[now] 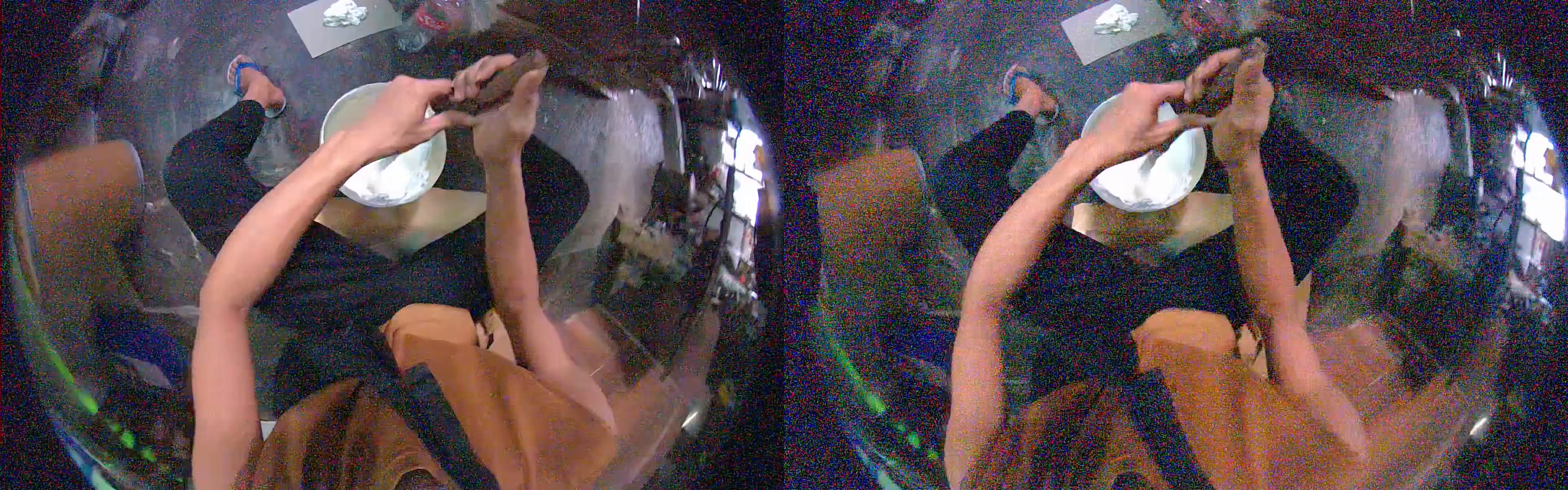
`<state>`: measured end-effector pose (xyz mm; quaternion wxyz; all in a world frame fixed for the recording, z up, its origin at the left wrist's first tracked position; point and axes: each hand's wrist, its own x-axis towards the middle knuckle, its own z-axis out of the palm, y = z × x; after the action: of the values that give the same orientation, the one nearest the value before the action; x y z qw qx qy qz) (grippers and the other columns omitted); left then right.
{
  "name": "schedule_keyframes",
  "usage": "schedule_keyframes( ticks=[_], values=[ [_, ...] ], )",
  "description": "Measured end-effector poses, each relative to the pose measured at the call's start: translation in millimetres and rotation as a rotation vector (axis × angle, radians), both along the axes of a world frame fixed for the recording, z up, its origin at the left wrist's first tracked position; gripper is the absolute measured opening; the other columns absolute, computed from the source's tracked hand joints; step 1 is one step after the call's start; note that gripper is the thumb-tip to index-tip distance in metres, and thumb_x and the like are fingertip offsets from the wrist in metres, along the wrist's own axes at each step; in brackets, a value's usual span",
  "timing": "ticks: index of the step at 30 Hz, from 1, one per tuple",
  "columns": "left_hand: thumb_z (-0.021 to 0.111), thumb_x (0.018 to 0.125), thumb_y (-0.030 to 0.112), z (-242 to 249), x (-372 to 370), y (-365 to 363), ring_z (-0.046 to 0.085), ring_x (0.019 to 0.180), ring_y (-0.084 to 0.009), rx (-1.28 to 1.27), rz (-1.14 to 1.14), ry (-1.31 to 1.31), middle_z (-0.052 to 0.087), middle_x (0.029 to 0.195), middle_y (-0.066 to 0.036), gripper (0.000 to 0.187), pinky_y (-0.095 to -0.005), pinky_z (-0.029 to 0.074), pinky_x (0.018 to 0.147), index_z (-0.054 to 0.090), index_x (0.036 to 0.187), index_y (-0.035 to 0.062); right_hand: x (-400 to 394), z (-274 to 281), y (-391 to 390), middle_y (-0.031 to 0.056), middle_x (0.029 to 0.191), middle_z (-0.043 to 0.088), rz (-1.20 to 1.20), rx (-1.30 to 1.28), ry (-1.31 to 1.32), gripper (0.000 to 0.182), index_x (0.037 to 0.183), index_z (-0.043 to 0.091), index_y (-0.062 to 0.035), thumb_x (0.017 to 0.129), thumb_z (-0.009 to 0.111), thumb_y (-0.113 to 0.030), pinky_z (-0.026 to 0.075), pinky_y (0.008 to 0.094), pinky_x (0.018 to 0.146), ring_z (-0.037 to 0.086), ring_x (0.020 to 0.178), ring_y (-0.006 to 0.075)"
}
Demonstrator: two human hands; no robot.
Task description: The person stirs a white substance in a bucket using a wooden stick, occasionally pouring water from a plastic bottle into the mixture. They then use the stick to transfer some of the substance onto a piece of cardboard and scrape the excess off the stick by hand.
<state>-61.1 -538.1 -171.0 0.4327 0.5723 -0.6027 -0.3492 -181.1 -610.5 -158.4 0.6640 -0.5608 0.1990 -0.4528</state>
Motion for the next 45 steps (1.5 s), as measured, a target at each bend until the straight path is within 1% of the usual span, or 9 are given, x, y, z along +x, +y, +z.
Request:
schedule_keyframes(
  ticks=[4,9,16,22,29,32,35,41,45],
  values=[
    [0.061,0.082,0.027,-35,-16,-5,0.062,0.060,-0.0227,-0.176,0.088,-0.013,0.063,0.073,-0.014,0.027,-0.0342,0.047,0.057,0.061,0.090,0.0015,-14,-24,-2,0.0058,0.063,0.043,0.056,0.019,-0.128,0.056,0.077,0.042,-0.0065,0.087,0.035,-0.061,0.037,0.0320,0.055,0.043,0.055,0.0187],
    [0.056,0.084,0.023,-89,-30,3,0.062,0.077,-0.0279,0.005,0.034,-0.194,0.063,0.081,-0.016,0.023,-0.0366,0.045,0.071,0.062,0.090,0.0010,-18,-120,10,0.0007,0.054,0.043,-0.161,0.106,-0.079,0.047,0.074,0.046,-0.0091,0.092,0.035,-0.051,0.032,0.0238,0.044,0.041,0.047,0.0097],
    [0.060,0.081,0.017,-9,-54,-11,0.063,0.077,-0.0263,-0.041,0.185,-0.112,0.064,0.082,-0.016,0.018,-0.0334,0.047,0.069,0.062,0.088,0.0000,-26,-17,-1,-0.0021,0.051,0.041,-0.210,0.130,-0.097,0.051,0.065,0.045,-0.0089,0.091,0.038,-0.052,0.027,0.0225,0.043,0.037,0.045,0.0062],
    [0.058,0.083,0.019,-108,-47,-22,0.064,0.074,-0.0231,0.125,0.198,-0.178,0.065,0.080,-0.016,0.021,-0.0330,0.048,0.066,0.062,0.086,-0.0012,-5,-119,-15,-0.0006,0.050,0.037,-0.421,0.152,-0.034,0.056,0.061,0.040,-0.0081,0.091,0.036,-0.055,0.027,0.0240,0.043,0.036,0.045,0.0080],
    [0.056,0.084,0.019,-26,-69,-36,0.062,0.072,-0.0253,-0.043,0.205,-0.197,0.063,0.078,-0.016,0.021,-0.0339,0.046,0.065,0.061,0.086,-0.0014,-34,-23,-25,-0.0009,0.048,0.037,-0.463,0.046,0.033,0.057,0.056,0.039,-0.0073,0.093,0.033,-0.050,0.025,0.0251,0.042,0.036,0.043,0.0085],
    [0.056,0.084,0.019,-62,-60,-24,0.061,0.078,-0.0297,0.029,0.182,-0.201,0.063,0.083,-0.018,0.021,-0.0355,0.045,0.071,0.060,0.090,-0.0007,-21,-79,-5,0.0008,0.056,0.042,-0.485,-0.006,-0.128,0.048,0.062,0.043,-0.0070,0.094,0.037,-0.043,0.027,0.0252,0.043,0.039,0.047,0.0100],
    [0.055,0.083,0.018,-131,-38,-17,0.060,0.085,-0.0328,0.029,0.122,-0.260,0.062,0.088,-0.020,0.025,-0.0386,0.044,0.076,0.059,0.097,-0.0019,-1,-153,-12,0.0015,0.059,0.044,-0.676,-0.294,0.387,0.043,0.067,0.043,-0.0067,0.094,0.040,-0.040,0.028,0.0257,0.043,0.039,0.047,0.0107],
    [0.055,0.084,0.019,-32,-70,-33,0.061,0.078,-0.0258,0.039,0.137,-0.167,0.062,0.083,-0.017,0.024,-0.0334,0.044,0.070,0.057,0.098,-0.0008,-36,-32,-16,0.0011,0.054,0.040,-0.465,0.154,0.115,0.045,0.071,0.041,-0.0057,0.093,0.037,-0.044,0.029,0.0279,0.044,0.037,0.046,0.0103],
    [0.055,0.086,0.023,-77,-57,-32,0.058,0.067,-0.0244,0.050,0.161,-0.287,0.061,0.076,-0.016,0.024,-0.0312,0.044,0.065,0.058,0.093,0.0001,-14,-109,-13,0.0001,0.051,0.037,-0.673,-0.082,0.022,0.054,0.060,0.037,-0.0076,0.092,0.033,-0.051,0.028,0.0272,0.043,0.033,0.045,0.0083]
  ],
)
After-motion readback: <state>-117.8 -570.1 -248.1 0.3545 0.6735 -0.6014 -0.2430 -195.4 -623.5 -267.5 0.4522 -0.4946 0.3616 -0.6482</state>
